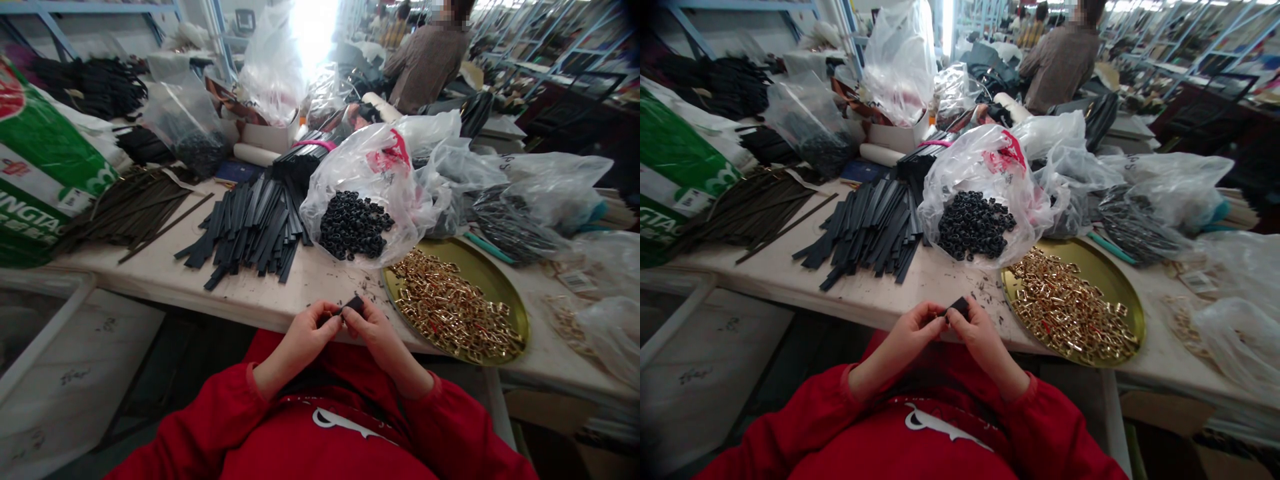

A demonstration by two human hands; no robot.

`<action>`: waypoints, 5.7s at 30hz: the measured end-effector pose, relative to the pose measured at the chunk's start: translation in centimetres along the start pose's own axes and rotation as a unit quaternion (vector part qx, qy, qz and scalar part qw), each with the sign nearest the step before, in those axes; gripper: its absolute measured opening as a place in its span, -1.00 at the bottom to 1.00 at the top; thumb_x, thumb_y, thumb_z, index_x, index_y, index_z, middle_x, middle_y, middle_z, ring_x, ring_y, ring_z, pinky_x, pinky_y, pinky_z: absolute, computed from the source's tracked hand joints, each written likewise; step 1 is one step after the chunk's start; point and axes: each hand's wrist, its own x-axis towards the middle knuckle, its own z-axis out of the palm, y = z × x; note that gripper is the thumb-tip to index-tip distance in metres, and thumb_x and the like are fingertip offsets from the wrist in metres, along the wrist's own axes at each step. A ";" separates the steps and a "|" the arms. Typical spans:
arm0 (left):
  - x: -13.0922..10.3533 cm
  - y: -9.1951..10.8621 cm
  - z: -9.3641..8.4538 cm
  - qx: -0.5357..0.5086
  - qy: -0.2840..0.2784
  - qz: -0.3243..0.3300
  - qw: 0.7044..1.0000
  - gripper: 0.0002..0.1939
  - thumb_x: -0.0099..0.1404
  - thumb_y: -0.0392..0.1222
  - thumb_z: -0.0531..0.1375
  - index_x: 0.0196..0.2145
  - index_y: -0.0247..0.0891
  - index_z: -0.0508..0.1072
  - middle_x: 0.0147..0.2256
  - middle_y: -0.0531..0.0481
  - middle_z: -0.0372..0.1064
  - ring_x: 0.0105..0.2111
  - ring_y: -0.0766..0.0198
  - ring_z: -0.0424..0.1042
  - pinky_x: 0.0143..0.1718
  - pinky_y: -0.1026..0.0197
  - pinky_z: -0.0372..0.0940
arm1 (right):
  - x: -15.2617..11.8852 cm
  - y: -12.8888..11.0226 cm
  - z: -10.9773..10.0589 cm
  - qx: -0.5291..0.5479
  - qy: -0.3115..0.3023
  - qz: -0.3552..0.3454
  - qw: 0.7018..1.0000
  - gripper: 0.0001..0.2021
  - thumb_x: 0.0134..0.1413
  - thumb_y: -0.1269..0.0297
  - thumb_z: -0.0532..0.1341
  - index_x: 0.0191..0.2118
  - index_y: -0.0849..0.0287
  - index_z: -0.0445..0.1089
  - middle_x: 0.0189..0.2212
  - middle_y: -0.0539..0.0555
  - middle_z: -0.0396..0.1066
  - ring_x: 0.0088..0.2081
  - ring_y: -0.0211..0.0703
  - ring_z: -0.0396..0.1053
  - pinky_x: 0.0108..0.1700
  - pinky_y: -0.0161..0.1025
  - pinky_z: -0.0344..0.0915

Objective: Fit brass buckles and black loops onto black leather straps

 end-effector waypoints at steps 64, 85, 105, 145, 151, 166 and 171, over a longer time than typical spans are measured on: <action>1.4 -0.4 -1.6 -0.026 0.007 -0.087 0.996 -0.76 0.16 -0.07 0.10 -0.31 -0.31 0.34 -0.60 0.16 0.20 -0.66 0.47 0.14 -0.64 0.40 0.05 | 1.6 0.3 0.3 0.115 0.019 0.066 0.991 -0.76 0.04 0.09 0.08 -0.31 0.15 0.29 -0.56 -0.05 0.27 -0.58 -0.30 0.20 -0.56 -0.33 0.16; -0.2 0.5 -0.4 0.291 0.095 0.072 0.949 -0.81 0.24 -0.15 0.02 -0.43 -0.23 0.37 -0.50 0.07 0.32 -0.48 0.33 0.27 -0.43 0.31 0.07 | 0.3 0.1 0.7 0.284 0.071 0.036 0.955 -0.68 -0.03 0.22 0.20 -0.09 0.09 0.32 -0.07 0.10 0.38 0.00 -0.11 0.31 0.09 -0.04 0.20; -7.1 1.7 2.5 0.233 0.054 0.084 0.967 -0.81 0.17 -0.15 0.03 -0.48 -0.29 0.34 -0.60 0.15 0.18 -0.60 0.41 0.11 -0.56 0.35 -0.02 | -6.7 1.9 0.6 0.156 0.101 -0.099 0.978 -0.71 -0.08 0.16 0.25 -0.18 0.13 0.41 -0.27 0.07 0.47 -0.26 -0.14 0.41 -0.18 -0.15 0.35; 6.1 0.3 -5.0 0.230 -0.051 -0.050 0.971 -0.66 0.10 0.10 0.13 -0.41 -0.27 0.34 -0.46 0.03 0.37 -0.47 0.29 0.30 -0.48 0.30 0.10 | 5.5 -0.2 0.3 0.303 -0.098 0.228 0.920 -0.64 -0.34 0.09 0.40 -0.50 0.19 0.28 -0.61 -0.11 0.22 -0.56 -0.38 0.12 -0.47 -0.39 0.06; 7.3 0.1 -5.2 0.211 -0.064 -0.067 0.973 -0.69 0.11 0.05 0.15 -0.39 -0.29 0.39 -0.44 0.01 0.40 -0.43 0.27 0.32 -0.44 0.28 0.12 | 6.6 0.3 0.1 0.222 -0.080 0.165 0.958 -0.64 -0.26 0.02 0.34 -0.50 0.19 0.25 -0.58 -0.07 0.24 -0.51 -0.33 0.14 -0.44 -0.35 0.08; 3.4 0.6 -3.1 -0.101 -0.107 -0.185 0.972 -0.74 0.09 -0.17 0.18 -0.27 -0.36 0.35 -0.44 0.04 0.35 -0.54 0.47 0.23 -0.50 0.38 0.12 | 3.3 0.1 -0.1 0.052 0.007 0.080 0.995 -0.78 -0.04 0.10 0.15 -0.42 0.16 0.22 -0.72 -0.16 0.14 -0.69 -0.39 0.06 -0.63 -0.40 -0.04; 1.4 0.6 -1.9 -0.116 -0.096 -0.181 0.972 -0.73 0.05 -0.16 0.22 -0.29 -0.37 0.37 -0.44 0.01 0.39 -0.53 0.45 0.25 -0.48 0.37 0.13 | 1.1 0.7 -0.2 0.041 -0.015 0.086 0.995 -0.79 0.00 0.08 0.10 -0.41 0.12 0.17 -0.72 -0.17 0.15 -0.70 -0.36 0.03 -0.63 -0.39 -0.07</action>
